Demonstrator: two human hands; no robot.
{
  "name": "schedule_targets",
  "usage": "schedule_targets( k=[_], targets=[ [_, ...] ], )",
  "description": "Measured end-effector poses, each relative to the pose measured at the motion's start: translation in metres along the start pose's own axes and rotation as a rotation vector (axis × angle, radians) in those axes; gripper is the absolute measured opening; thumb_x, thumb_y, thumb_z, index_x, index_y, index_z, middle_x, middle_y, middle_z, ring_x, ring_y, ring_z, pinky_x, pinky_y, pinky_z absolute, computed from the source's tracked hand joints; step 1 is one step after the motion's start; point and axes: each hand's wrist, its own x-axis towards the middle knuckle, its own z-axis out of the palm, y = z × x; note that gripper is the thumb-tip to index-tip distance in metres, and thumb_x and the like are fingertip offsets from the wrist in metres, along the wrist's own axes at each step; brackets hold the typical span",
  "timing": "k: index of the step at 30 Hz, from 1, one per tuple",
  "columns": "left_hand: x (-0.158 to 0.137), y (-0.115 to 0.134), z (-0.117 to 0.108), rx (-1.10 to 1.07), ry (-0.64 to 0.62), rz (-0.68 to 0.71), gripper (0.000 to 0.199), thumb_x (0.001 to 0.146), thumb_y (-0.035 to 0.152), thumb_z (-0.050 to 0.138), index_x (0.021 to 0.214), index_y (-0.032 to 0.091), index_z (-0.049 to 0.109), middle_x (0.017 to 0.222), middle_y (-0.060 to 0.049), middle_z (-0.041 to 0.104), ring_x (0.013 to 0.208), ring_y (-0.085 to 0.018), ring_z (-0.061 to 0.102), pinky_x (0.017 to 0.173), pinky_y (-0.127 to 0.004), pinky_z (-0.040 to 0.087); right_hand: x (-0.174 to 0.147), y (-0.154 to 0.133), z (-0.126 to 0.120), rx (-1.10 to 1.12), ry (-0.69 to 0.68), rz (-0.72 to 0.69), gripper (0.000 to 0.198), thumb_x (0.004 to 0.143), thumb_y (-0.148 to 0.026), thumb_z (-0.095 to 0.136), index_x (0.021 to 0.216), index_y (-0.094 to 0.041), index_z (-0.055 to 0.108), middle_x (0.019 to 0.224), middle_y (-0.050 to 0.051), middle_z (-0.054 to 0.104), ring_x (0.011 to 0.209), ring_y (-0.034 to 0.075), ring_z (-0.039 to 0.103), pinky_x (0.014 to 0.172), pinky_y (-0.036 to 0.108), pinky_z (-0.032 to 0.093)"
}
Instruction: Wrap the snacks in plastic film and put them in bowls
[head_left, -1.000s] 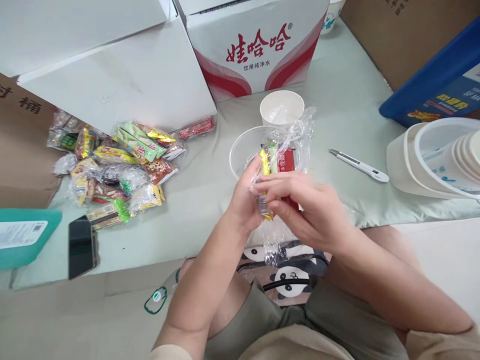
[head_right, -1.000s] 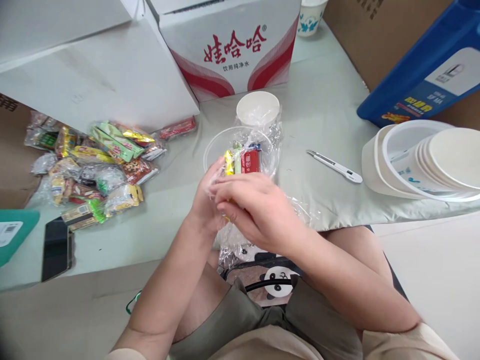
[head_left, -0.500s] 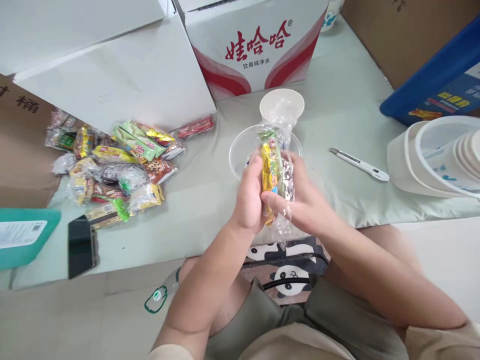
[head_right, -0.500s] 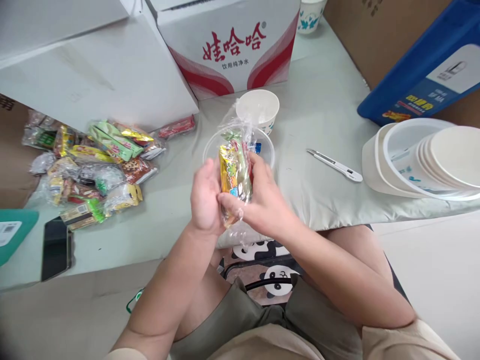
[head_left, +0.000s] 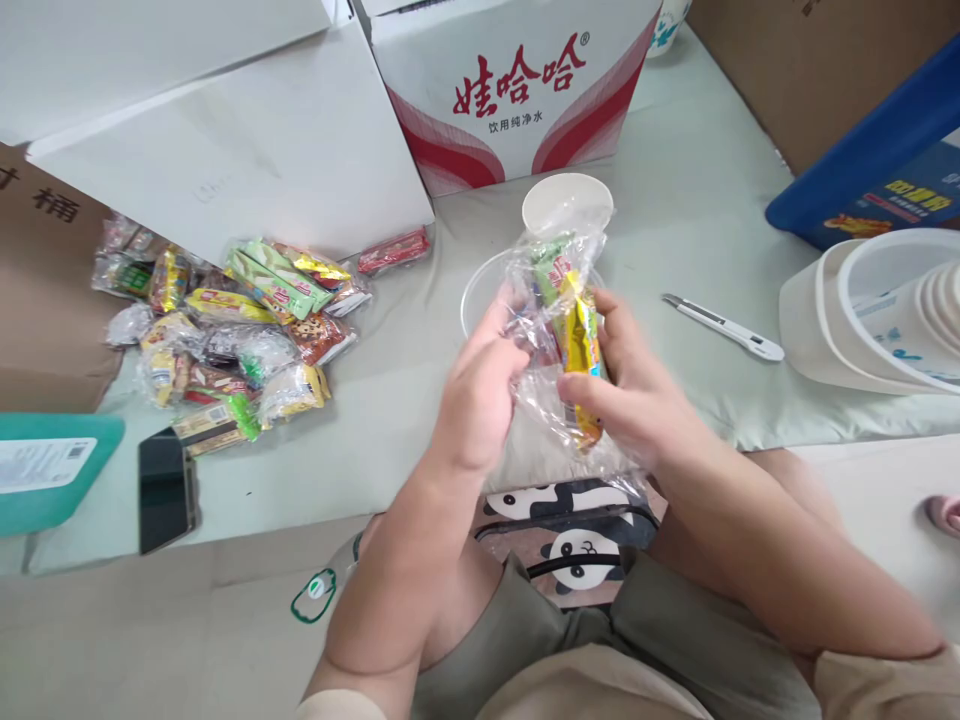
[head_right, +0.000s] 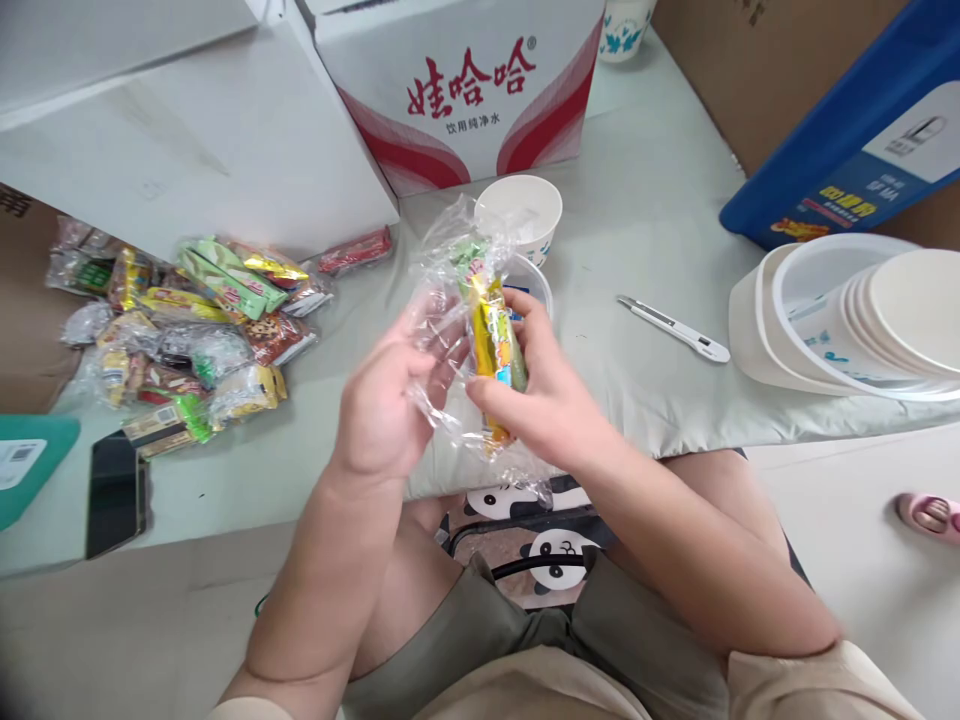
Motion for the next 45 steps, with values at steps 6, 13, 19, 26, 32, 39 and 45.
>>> schedule_targets(
  k=[6, 13, 19, 26, 32, 39, 45],
  targets=[
    [0.005, 0.045, -0.022, -0.005, 0.163, -0.034, 0.038, 0.076, 0.017, 0.045, 0.102, 0.013, 0.072, 0.109, -0.012, 0.077, 0.121, -0.029, 0.068, 0.111, -0.043, 0.051, 0.008, -0.013, -0.022, 0.231, 0.006, 0.102, 0.062, 0.074, -0.037, 0.06, 0.134, -0.029, 0.045, 0.127, 0.011, 0.067, 0.103, 0.029, 0.073, 0.061, 0.037, 0.059],
    [-0.013, 0.086, -0.057, -0.014, 0.096, 0.164, 0.06, 0.074, 0.026, 0.046, 0.13, 0.018, 0.067, 0.125, -0.012, 0.077, 0.144, -0.038, 0.05, 0.12, -0.065, 0.035, 0.027, -0.007, -0.041, 0.158, 0.167, 0.048, 0.057, 0.081, -0.038, 0.061, 0.137, -0.031, 0.049, 0.137, 0.009, 0.064, 0.111, 0.026, 0.072, 0.067, 0.034, 0.06],
    [-0.017, 0.089, -0.071, -0.015, 0.052, 0.226, 0.063, 0.076, 0.029, 0.045, 0.136, 0.022, 0.064, 0.134, -0.007, 0.074, 0.149, -0.034, 0.045, 0.124, -0.063, 0.03, 0.054, 0.01, -0.026, -0.155, 0.078, -0.074, 0.061, 0.085, -0.028, 0.064, 0.145, -0.031, 0.05, 0.135, 0.009, 0.066, 0.1, 0.023, 0.072, 0.078, 0.038, 0.063],
    [-0.014, 0.089, -0.073, 0.025, -0.013, 0.218, 0.061, 0.064, 0.026, 0.041, 0.116, 0.022, 0.073, 0.127, -0.005, 0.076, 0.147, -0.034, 0.046, 0.125, -0.067, 0.025, 0.053, 0.003, -0.025, -0.438, 0.132, -0.189, 0.062, 0.079, -0.031, 0.074, 0.139, -0.029, 0.06, 0.144, 0.012, 0.062, 0.132, 0.035, 0.061, 0.108, 0.059, 0.053],
    [-0.008, 0.083, -0.077, 0.025, -0.062, 0.15, 0.059, 0.064, 0.031, 0.047, 0.116, 0.023, 0.074, 0.134, -0.008, 0.073, 0.139, -0.047, 0.05, 0.11, -0.085, 0.028, 0.042, -0.003, -0.034, -0.26, 0.119, -0.235, 0.047, 0.092, -0.055, 0.063, 0.131, -0.029, 0.063, 0.144, 0.01, 0.064, 0.139, 0.031, 0.058, 0.116, 0.057, 0.048],
    [0.012, 0.06, -0.088, 0.019, -0.345, -0.041, 0.064, 0.066, 0.032, 0.055, 0.124, 0.015, 0.073, 0.137, -0.017, 0.071, 0.135, -0.052, 0.054, 0.081, -0.068, 0.059, 0.027, -0.032, -0.028, 0.338, -0.033, 0.131, 0.064, 0.08, -0.078, 0.064, 0.122, -0.029, 0.064, 0.137, 0.009, 0.07, 0.119, 0.03, 0.071, 0.098, 0.05, 0.061],
    [0.022, 0.04, -0.092, 0.213, -0.508, -0.066, 0.062, 0.06, 0.026, 0.066, 0.12, 0.018, 0.077, 0.127, -0.011, 0.077, 0.124, -0.041, 0.069, 0.101, -0.058, 0.059, 0.024, -0.027, -0.025, 0.516, -0.044, 0.299, 0.056, 0.069, -0.059, 0.084, 0.11, -0.026, 0.066, 0.117, 0.007, 0.077, 0.094, 0.024, 0.075, 0.076, 0.038, 0.064]
  ],
)
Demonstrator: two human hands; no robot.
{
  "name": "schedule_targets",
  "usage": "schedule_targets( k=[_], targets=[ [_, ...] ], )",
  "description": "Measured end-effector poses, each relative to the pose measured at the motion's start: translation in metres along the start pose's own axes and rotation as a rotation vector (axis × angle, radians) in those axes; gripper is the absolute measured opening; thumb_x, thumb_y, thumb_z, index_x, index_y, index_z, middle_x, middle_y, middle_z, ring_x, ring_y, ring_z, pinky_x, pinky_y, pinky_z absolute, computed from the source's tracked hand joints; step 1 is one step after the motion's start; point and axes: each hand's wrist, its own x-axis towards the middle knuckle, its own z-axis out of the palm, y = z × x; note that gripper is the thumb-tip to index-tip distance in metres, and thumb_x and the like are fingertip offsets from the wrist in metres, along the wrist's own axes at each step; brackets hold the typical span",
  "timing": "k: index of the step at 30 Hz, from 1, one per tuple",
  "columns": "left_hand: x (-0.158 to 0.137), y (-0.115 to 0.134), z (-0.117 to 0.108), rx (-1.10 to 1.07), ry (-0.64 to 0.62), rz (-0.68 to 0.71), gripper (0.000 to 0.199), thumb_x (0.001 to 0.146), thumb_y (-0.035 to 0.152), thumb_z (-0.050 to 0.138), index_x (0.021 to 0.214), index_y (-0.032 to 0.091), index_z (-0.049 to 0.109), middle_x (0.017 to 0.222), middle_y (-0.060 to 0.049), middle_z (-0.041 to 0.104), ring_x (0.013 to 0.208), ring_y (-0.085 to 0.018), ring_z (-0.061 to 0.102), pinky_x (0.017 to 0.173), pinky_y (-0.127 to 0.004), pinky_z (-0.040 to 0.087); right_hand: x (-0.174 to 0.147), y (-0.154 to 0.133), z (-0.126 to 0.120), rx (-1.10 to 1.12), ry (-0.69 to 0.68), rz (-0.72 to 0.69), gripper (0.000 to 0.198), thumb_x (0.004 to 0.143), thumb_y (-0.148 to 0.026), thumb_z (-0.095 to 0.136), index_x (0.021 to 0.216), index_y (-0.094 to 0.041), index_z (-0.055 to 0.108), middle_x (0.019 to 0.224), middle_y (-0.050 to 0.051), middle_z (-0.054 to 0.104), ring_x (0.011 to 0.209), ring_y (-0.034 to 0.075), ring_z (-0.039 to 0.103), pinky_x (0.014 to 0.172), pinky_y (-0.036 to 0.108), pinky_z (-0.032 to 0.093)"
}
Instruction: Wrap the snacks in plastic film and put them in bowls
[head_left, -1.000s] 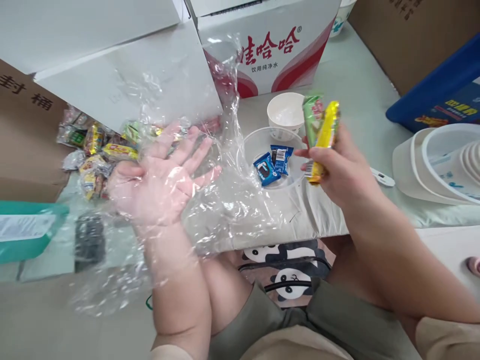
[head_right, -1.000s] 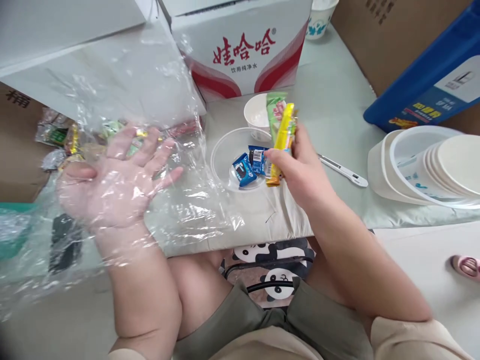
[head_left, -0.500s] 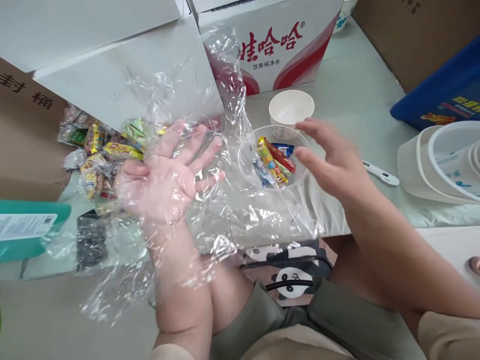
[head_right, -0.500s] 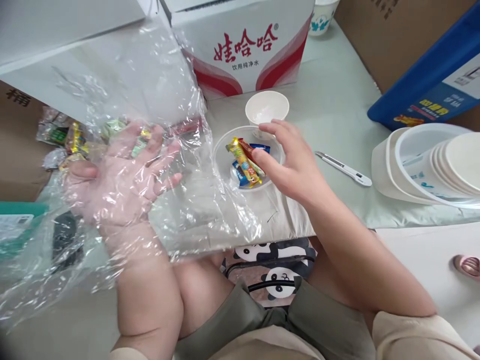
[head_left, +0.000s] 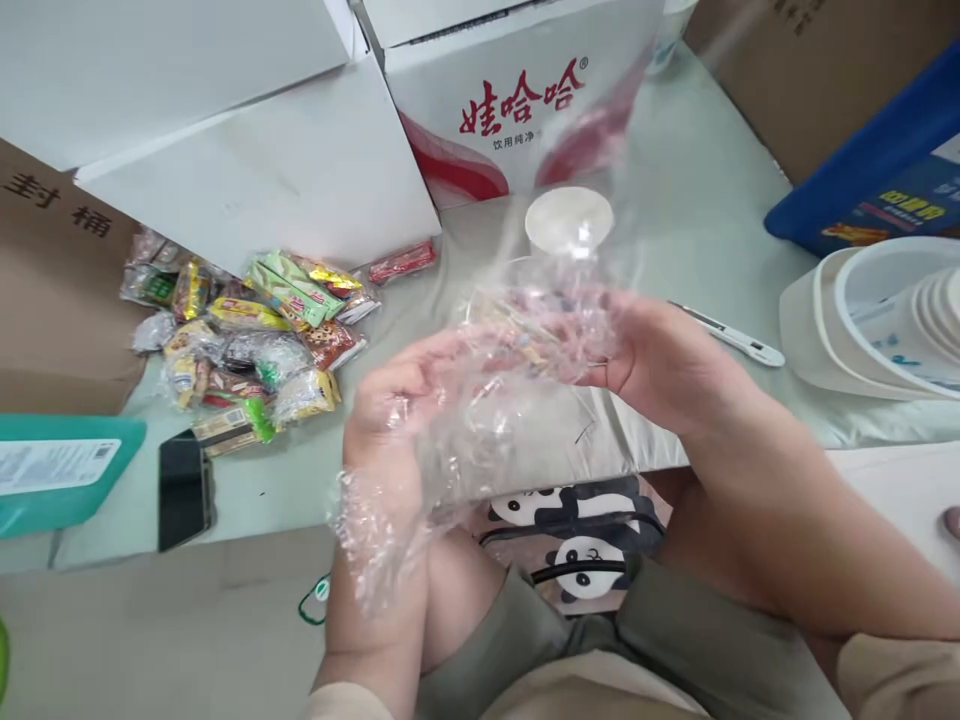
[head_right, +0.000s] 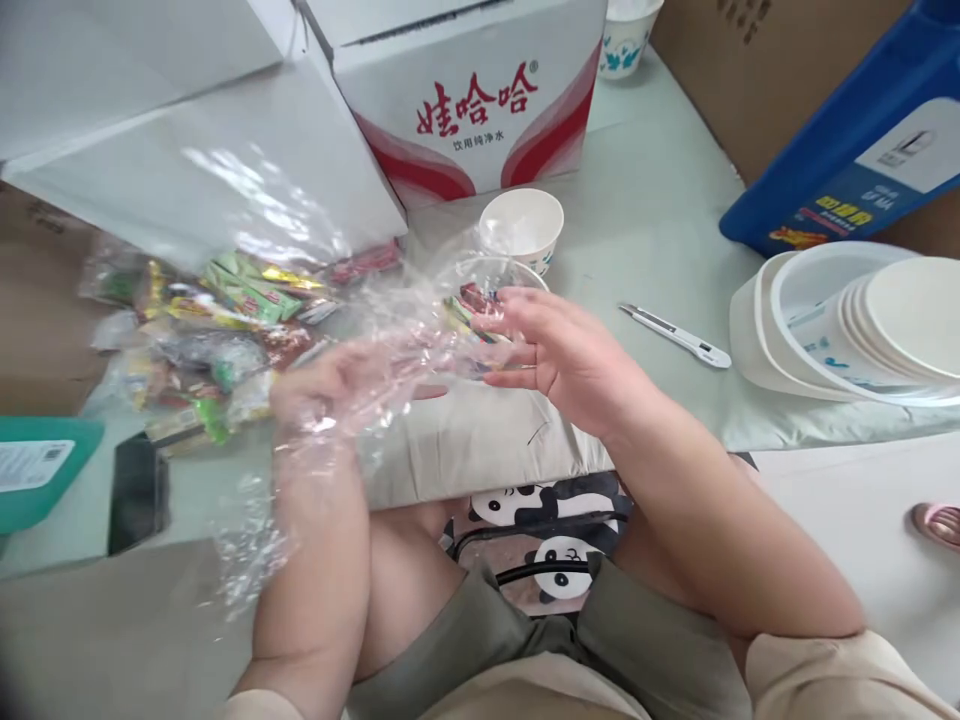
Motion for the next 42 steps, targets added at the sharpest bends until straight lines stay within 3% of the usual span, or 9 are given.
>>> schedule_targets(
  k=[5, 10, 17, 23, 27, 30, 35, 40, 42],
  targets=[
    [0.001, -0.004, -0.004, 0.263, 0.101, -0.022, 0.052, 0.074, 0.027, 0.077, 0.125, 0.024, 0.075, 0.134, -0.009, 0.074, 0.126, -0.034, 0.069, 0.111, -0.053, 0.056, 0.003, 0.008, 0.0, -0.268, 0.11, -0.148, 0.03, 0.07, -0.032, 0.082, 0.095, -0.02, 0.069, 0.084, 0.002, 0.074, 0.066, 0.014, 0.066, 0.055, 0.026, 0.052],
    [-0.005, 0.006, -0.005, 0.617, 0.385, 0.283, 0.066, 0.078, 0.048, 0.084, 0.136, 0.028, 0.061, 0.144, -0.012, 0.064, 0.13, -0.032, 0.066, 0.105, -0.047, 0.059, 0.003, 0.01, -0.002, -0.368, 0.239, -0.274, 0.011, 0.077, -0.023, 0.072, 0.087, -0.021, 0.069, 0.058, -0.004, 0.06, 0.052, 0.01, 0.056, 0.047, 0.022, 0.041],
    [0.017, -0.022, 0.034, 1.215, 0.379, 0.477, 0.101, 0.07, 0.059, 0.087, 0.154, 0.025, 0.042, 0.162, -0.016, 0.045, 0.151, -0.037, 0.042, 0.119, -0.05, 0.047, -0.001, 0.016, 0.006, -0.226, 0.197, -0.278, 0.01, 0.077, -0.027, 0.072, 0.083, -0.022, 0.065, 0.056, -0.006, 0.054, 0.048, 0.007, 0.048, 0.047, 0.021, 0.035],
    [0.026, -0.026, 0.031, 0.898, 0.607, 0.502, 0.03, 0.099, 0.042, 0.057, 0.112, 0.02, 0.072, 0.114, -0.009, 0.077, 0.09, -0.018, 0.074, 0.072, -0.027, 0.059, -0.002, 0.022, 0.01, -0.169, 0.178, -0.226, 0.01, 0.077, -0.026, 0.069, 0.086, -0.021, 0.067, 0.06, -0.005, 0.053, 0.042, 0.004, 0.027, 0.042, 0.023, 0.017],
    [0.018, -0.01, 0.029, 0.538, 0.653, 0.434, 0.036, 0.097, 0.048, 0.057, 0.078, 0.021, 0.07, 0.076, -0.003, 0.075, 0.044, -0.008, 0.055, 0.038, -0.023, 0.033, 0.0, 0.025, 0.003, -0.225, 0.194, -0.224, 0.019, 0.083, -0.038, 0.072, 0.088, -0.021, 0.068, 0.074, -0.002, 0.065, 0.041, 0.003, 0.026, 0.039, 0.024, 0.016],
    [0.016, -0.002, 0.028, 0.385, 0.714, 0.416, 0.043, 0.094, 0.057, 0.06, 0.072, 0.022, 0.068, 0.064, -0.001, 0.07, 0.037, -0.008, 0.05, 0.032, -0.025, 0.018, 0.002, 0.03, -0.004, -0.288, 0.251, -0.321, 0.036, 0.086, -0.055, 0.074, 0.08, -0.02, 0.069, 0.062, -0.003, 0.06, 0.04, 0.004, 0.027, 0.039, 0.024, 0.017],
    [0.016, 0.006, 0.027, 0.34, 0.86, 0.477, 0.052, 0.087, 0.07, 0.067, 0.065, 0.023, 0.059, 0.049, 0.003, 0.057, 0.034, -0.006, 0.037, 0.034, -0.024, 0.017, 0.003, 0.036, -0.014, -0.316, 0.39, -0.464, 0.049, 0.085, -0.069, 0.07, 0.074, -0.022, 0.068, 0.05, -0.003, 0.054, 0.038, 0.007, 0.035, 0.038, 0.025, 0.021],
    [0.019, 0.008, 0.019, 0.27, 0.984, 0.523, 0.054, 0.084, 0.073, 0.069, 0.066, 0.022, 0.058, 0.048, 0.006, 0.05, 0.036, -0.005, 0.039, 0.035, -0.022, 0.021, 0.002, 0.034, -0.019, -0.199, 0.404, -0.533, 0.049, 0.08, -0.07, 0.076, 0.074, -0.023, 0.067, 0.048, -0.004, 0.049, 0.04, 0.009, 0.039, 0.039, 0.025, 0.026],
    [0.018, 0.009, 0.013, 0.223, 0.919, 0.462, 0.054, 0.08, 0.075, 0.071, 0.073, 0.022, 0.064, 0.056, 0.003, 0.06, 0.045, -0.008, 0.055, 0.04, -0.021, 0.036, 0.002, 0.032, -0.02, -0.111, 0.361, -0.512, 0.047, 0.077, -0.067, 0.08, 0.072, -0.024, 0.063, 0.046, -0.006, 0.044, 0.04, 0.008, 0.036, 0.041, 0.025, 0.027]
  ],
)
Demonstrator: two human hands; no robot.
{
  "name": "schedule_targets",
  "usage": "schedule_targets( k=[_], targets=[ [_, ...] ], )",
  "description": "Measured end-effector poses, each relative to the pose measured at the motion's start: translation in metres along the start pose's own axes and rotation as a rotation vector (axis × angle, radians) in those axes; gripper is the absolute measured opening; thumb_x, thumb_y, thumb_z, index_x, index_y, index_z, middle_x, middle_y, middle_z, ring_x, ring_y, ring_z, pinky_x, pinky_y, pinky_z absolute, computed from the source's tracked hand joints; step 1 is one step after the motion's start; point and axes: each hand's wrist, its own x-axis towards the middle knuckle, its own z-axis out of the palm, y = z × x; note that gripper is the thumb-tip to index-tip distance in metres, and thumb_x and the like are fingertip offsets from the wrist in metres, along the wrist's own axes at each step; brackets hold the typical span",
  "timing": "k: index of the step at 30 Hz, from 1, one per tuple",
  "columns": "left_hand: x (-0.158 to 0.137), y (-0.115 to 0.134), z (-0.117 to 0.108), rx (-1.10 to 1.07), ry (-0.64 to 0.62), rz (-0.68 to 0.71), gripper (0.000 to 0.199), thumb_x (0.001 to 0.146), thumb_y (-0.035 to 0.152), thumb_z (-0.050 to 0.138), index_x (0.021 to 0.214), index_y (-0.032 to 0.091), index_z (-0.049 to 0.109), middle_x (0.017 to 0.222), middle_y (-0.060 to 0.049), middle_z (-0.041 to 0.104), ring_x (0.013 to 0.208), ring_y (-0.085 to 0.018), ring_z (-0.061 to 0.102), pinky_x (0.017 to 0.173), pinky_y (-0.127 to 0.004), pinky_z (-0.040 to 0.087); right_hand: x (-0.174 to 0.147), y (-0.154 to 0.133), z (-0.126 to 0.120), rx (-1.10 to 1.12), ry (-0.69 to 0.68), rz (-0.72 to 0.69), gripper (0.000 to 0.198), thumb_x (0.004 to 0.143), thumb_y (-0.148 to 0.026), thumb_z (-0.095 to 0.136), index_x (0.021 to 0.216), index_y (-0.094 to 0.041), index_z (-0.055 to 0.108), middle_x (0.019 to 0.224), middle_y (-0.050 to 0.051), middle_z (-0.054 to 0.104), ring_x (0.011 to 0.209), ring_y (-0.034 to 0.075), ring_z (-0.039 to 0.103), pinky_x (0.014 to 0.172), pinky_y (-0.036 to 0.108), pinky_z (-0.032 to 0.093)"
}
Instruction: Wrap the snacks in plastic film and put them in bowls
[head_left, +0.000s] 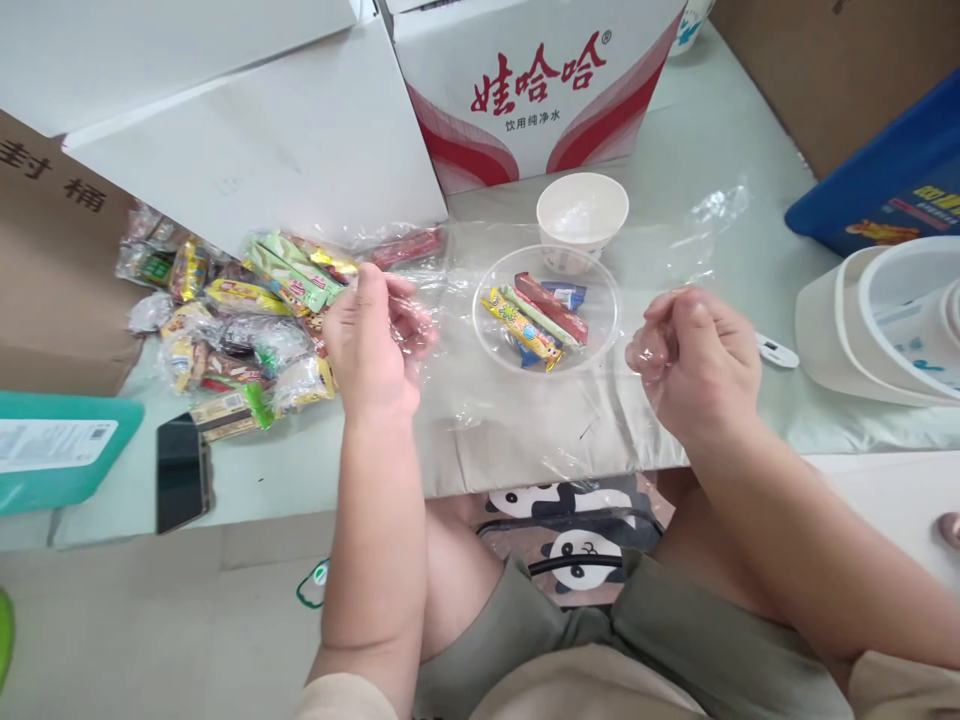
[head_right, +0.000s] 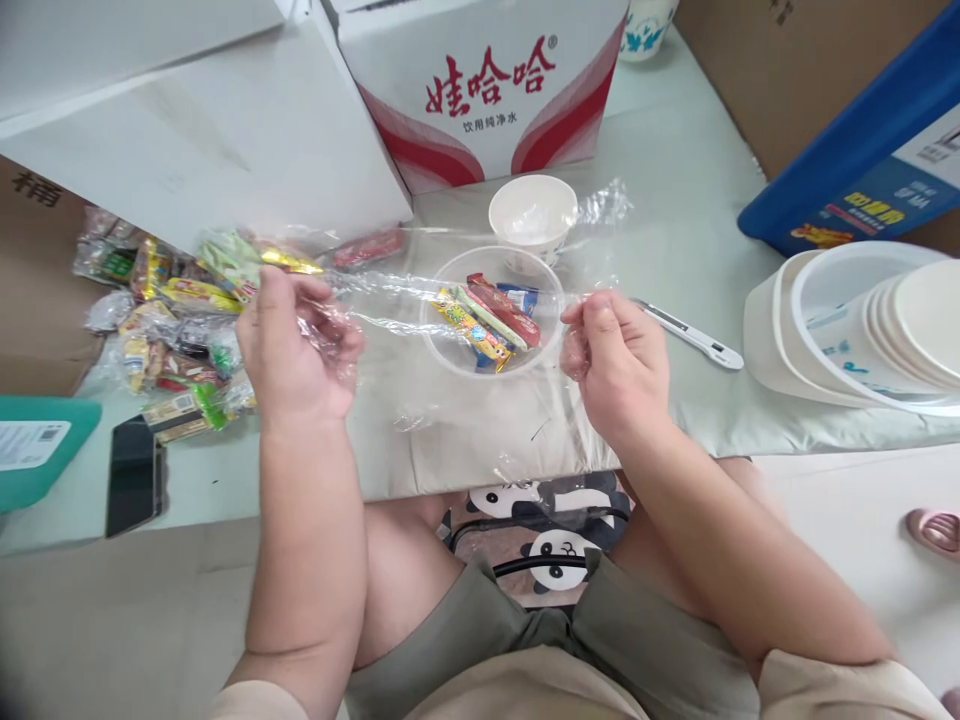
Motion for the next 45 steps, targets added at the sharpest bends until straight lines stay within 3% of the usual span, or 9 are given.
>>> schedule_targets(
  k=[4, 8, 13, 16, 21, 25, 31, 39, 45],
  targets=[
    [0.001, 0.0, -0.01, 0.056, -0.464, -0.257, 0.063, 0.06, 0.076, 0.084, 0.091, 0.021, 0.073, 0.091, -0.007, 0.08, 0.08, -0.021, 0.077, 0.071, -0.034, 0.063, 0.005, -0.005, -0.005, 0.082, -0.009, 0.156, 0.046, 0.081, -0.066, 0.077, 0.074, -0.027, 0.054, 0.048, -0.009, 0.034, 0.037, 0.007, 0.025, 0.041, 0.026, 0.021],
    [-0.011, 0.005, -0.015, 0.323, -0.822, -0.417, 0.044, 0.065, 0.056, 0.092, 0.074, 0.017, 0.073, 0.074, -0.008, 0.078, 0.066, -0.019, 0.073, 0.06, -0.028, 0.058, 0.007, -0.013, -0.014, 0.064, 0.053, 0.257, 0.047, 0.082, -0.069, 0.073, 0.078, -0.028, 0.05, 0.049, -0.009, 0.03, 0.036, 0.008, 0.024, 0.039, 0.028, 0.021],
    [-0.017, 0.01, -0.023, 0.246, -0.587, -0.342, 0.048, 0.066, 0.062, 0.089, 0.067, 0.019, 0.07, 0.04, 0.005, 0.052, 0.029, -0.005, 0.037, 0.03, -0.02, 0.022, 0.005, -0.022, -0.03, -0.001, 0.075, 0.349, 0.042, 0.077, -0.054, 0.084, 0.08, -0.026, 0.053, 0.051, -0.01, 0.034, 0.037, 0.006, 0.025, 0.037, 0.024, 0.02],
    [-0.012, 0.01, -0.029, 0.135, -0.6, -0.255, 0.043, 0.074, 0.061, 0.085, 0.069, 0.021, 0.067, 0.034, 0.011, 0.033, 0.025, -0.001, 0.019, 0.029, -0.02, 0.01, 0.003, -0.023, -0.039, -0.001, 0.09, 0.285, 0.038, 0.077, -0.048, 0.084, 0.085, -0.026, 0.054, 0.053, -0.011, 0.039, 0.038, 0.006, 0.029, 0.037, 0.022, 0.023],
    [-0.013, 0.011, -0.025, 0.091, -0.584, -0.187, 0.038, 0.079, 0.058, 0.082, 0.078, 0.023, 0.066, 0.041, 0.01, 0.032, 0.029, -0.001, 0.022, 0.033, -0.023, 0.014, -0.009, -0.018, -0.046, 0.043, -0.12, 0.302, 0.059, 0.08, -0.057, 0.076, 0.127, -0.031, 0.051, 0.08, -0.002, 0.07, 0.068, 0.018, 0.07, 0.059, 0.03, 0.056],
    [-0.018, 0.016, -0.021, 0.089, -0.428, -0.221, 0.039, 0.071, 0.06, 0.085, 0.077, 0.025, 0.069, 0.043, 0.009, 0.036, 0.034, -0.003, 0.023, 0.036, -0.023, 0.017, -0.023, -0.018, -0.045, -0.105, -0.21, 0.301, 0.083, 0.077, -0.039, 0.082, 0.148, -0.035, 0.038, 0.076, -0.005, 0.071, 0.065, 0.019, 0.07, 0.063, 0.033, 0.058],
    [-0.024, 0.025, -0.029, 0.177, -0.61, -0.432, 0.051, 0.057, 0.059, 0.092, 0.084, 0.018, 0.077, 0.063, -0.004, 0.069, 0.054, -0.015, 0.064, 0.049, -0.027, 0.049, -0.03, -0.03, -0.041, -0.101, -0.064, 0.116, 0.069, 0.082, -0.03, 0.077, 0.142, -0.037, 0.044, 0.072, -0.006, 0.067, 0.061, 0.016, 0.066, 0.053, 0.027, 0.053],
    [-0.031, 0.028, -0.038, 0.3, -0.635, -0.413, 0.026, 0.065, 0.037, 0.091, 0.073, 0.017, 0.077, 0.049, 0.001, 0.061, 0.046, -0.009, 0.056, 0.046, -0.02, 0.045, -0.034, -0.019, -0.045, -0.132, -0.3, 0.11, 0.053, 0.08, -0.035, 0.08, 0.129, -0.03, 0.061, 0.099, 0.003, 0.079, 0.074, 0.018, 0.077, 0.068, 0.032, 0.062],
    [-0.027, 0.033, -0.053, 0.413, -0.739, -0.46, 0.052, 0.062, 0.039, 0.095, 0.105, 0.018, 0.077, 0.073, -0.007, 0.079, 0.071, -0.02, 0.076, 0.07, -0.031, 0.061, -0.034, -0.013, -0.04, -0.169, -0.102, 0.055, 0.013, 0.088, -0.033, 0.074, 0.096, -0.023, 0.074, 0.09, 0.001, 0.078, 0.063, 0.012, 0.073, 0.062, 0.027, 0.063]
  ],
)
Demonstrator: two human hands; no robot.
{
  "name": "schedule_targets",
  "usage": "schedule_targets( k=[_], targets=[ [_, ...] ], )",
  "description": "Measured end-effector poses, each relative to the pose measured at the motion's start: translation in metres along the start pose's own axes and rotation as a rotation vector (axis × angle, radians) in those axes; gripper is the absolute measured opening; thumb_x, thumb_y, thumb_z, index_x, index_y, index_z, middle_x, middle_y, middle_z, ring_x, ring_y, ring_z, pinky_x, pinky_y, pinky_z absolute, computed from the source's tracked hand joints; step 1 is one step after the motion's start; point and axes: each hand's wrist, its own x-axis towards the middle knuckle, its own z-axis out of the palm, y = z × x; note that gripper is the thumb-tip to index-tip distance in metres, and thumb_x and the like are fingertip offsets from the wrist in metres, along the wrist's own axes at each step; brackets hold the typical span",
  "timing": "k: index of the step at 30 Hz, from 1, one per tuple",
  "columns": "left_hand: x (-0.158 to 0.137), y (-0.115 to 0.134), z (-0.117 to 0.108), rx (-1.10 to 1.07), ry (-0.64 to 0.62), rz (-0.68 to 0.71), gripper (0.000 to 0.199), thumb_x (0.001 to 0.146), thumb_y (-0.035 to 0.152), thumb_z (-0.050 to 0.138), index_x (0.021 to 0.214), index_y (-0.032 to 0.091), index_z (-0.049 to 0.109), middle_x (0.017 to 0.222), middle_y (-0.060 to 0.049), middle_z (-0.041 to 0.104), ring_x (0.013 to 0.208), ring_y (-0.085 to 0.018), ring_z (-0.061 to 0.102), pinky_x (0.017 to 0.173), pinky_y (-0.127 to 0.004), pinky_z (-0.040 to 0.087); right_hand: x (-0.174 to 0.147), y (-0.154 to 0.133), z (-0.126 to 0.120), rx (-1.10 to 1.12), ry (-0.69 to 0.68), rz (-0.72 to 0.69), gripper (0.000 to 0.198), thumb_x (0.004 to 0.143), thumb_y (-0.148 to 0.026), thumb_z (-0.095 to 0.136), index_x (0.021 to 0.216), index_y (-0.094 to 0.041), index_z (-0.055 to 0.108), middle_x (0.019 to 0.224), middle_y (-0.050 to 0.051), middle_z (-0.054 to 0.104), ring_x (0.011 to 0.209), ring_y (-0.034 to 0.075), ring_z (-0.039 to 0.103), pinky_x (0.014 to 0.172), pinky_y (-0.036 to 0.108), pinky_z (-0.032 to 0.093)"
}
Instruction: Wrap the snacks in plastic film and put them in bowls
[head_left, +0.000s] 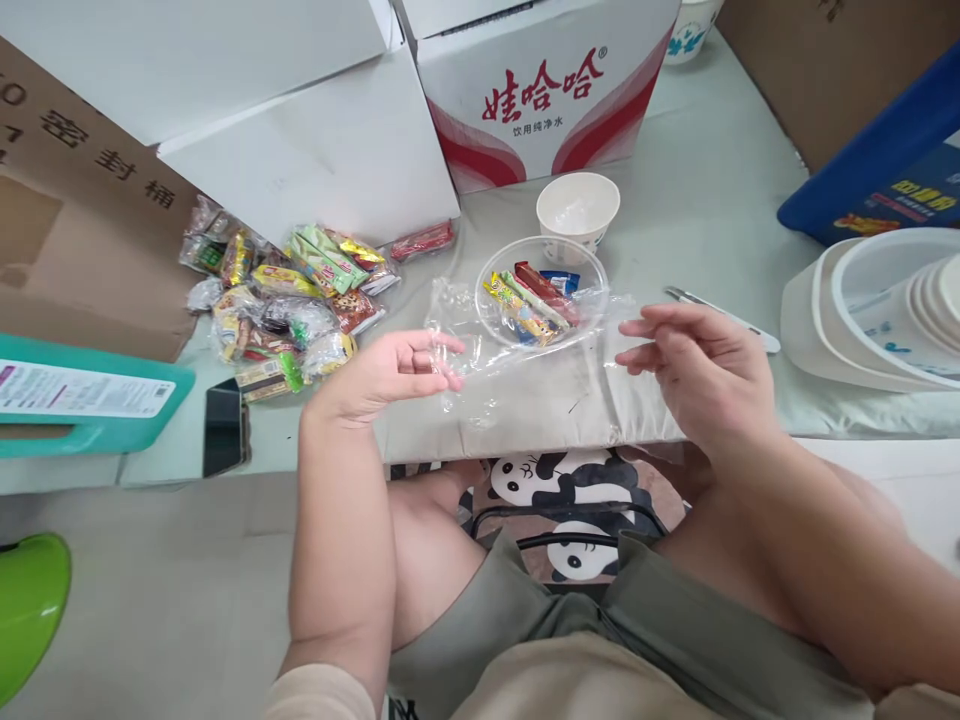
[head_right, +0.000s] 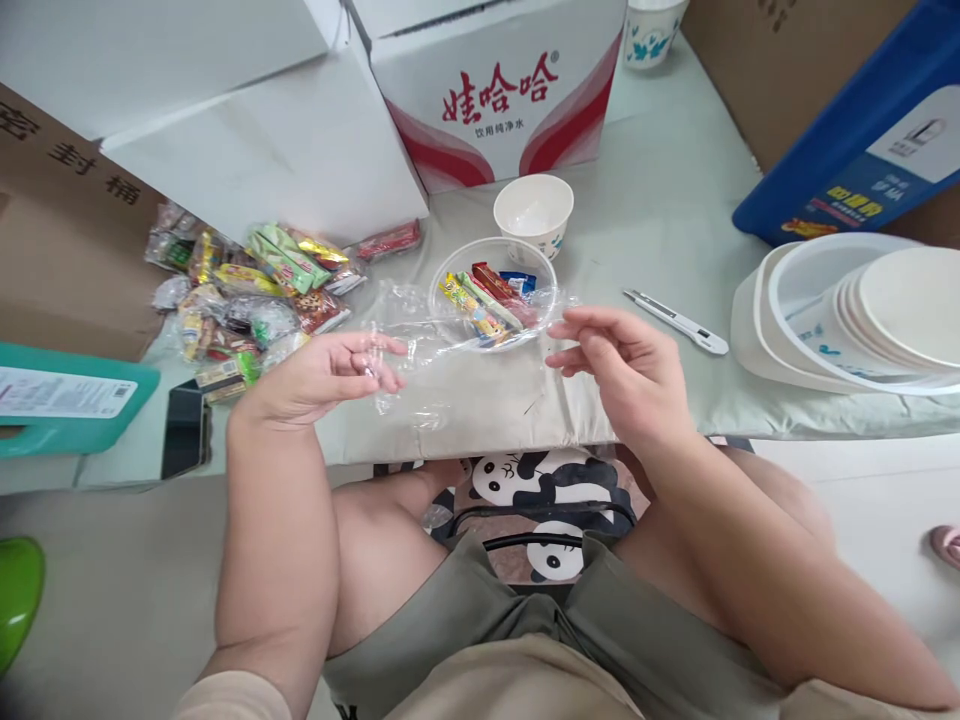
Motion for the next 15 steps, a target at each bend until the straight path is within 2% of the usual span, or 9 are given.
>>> schedule_targets(
  k=[2, 4, 8, 10, 12, 15],
  targets=[
    [0.0, -0.002, 0.0, 0.108, 0.036, -0.033, 0.044, 0.067, 0.041, 0.092, 0.101, 0.017, 0.077, 0.075, -0.008, 0.08, 0.076, -0.022, 0.078, 0.077, -0.035, 0.062, 0.002, -0.001, 0.001, 0.023, 0.056, -0.033, 0.011, 0.088, -0.032, 0.074, 0.095, -0.024, 0.074, 0.09, 0.001, 0.077, 0.064, 0.011, 0.073, 0.061, 0.025, 0.061],
    [0.001, -0.004, 0.001, 0.16, 0.153, 0.0, 0.041, 0.071, 0.043, 0.089, 0.101, 0.016, 0.077, 0.081, -0.01, 0.082, 0.082, -0.024, 0.079, 0.083, -0.038, 0.061, 0.004, -0.003, 0.0, 0.044, 0.086, -0.047, 0.007, 0.088, -0.031, 0.075, 0.092, -0.024, 0.075, 0.089, 0.001, 0.077, 0.066, 0.011, 0.074, 0.061, 0.024, 0.06],
    [0.005, -0.006, 0.003, 0.078, 0.39, 0.207, 0.045, 0.076, 0.042, 0.085, 0.114, 0.02, 0.073, 0.083, -0.007, 0.081, 0.084, -0.023, 0.078, 0.084, -0.038, 0.061, 0.007, -0.004, -0.006, 0.099, 0.099, -0.031, 0.005, 0.087, -0.026, 0.075, 0.092, -0.025, 0.078, 0.092, 0.005, 0.078, 0.067, 0.012, 0.074, 0.062, 0.026, 0.058],
    [0.006, -0.006, 0.003, -0.006, 0.462, 0.39, 0.041, 0.078, 0.04, 0.084, 0.114, 0.026, 0.071, 0.078, -0.001, 0.079, 0.078, -0.02, 0.077, 0.08, -0.035, 0.061, 0.009, -0.005, -0.012, 0.099, 0.079, -0.036, 0.014, 0.084, -0.023, 0.078, 0.097, -0.025, 0.08, 0.096, 0.007, 0.079, 0.069, 0.014, 0.074, 0.065, 0.028, 0.058],
    [0.007, -0.006, 0.003, -0.036, 0.499, 0.578, 0.031, 0.079, 0.039, 0.082, 0.108, 0.03, 0.072, 0.076, 0.001, 0.077, 0.075, -0.017, 0.074, 0.075, -0.032, 0.06, 0.011, -0.006, -0.017, 0.074, 0.024, -0.047, 0.031, 0.076, -0.018, 0.083, 0.105, -0.027, 0.079, 0.102, 0.007, 0.079, 0.074, 0.016, 0.074, 0.07, 0.031, 0.059],
    [0.007, -0.004, 0.007, 0.101, 0.497, 0.726, 0.034, 0.073, 0.034, 0.087, 0.105, 0.029, 0.076, 0.086, 0.0, 0.074, 0.082, -0.016, 0.071, 0.072, -0.029, 0.058, 0.014, -0.009, -0.023, 0.006, -0.061, -0.058, 0.056, 0.065, -0.012, 0.086, 0.116, -0.03, 0.075, 0.105, 0.006, 0.077, 0.087, 0.019, 0.073, 0.075, 0.034, 0.059]
  ],
)
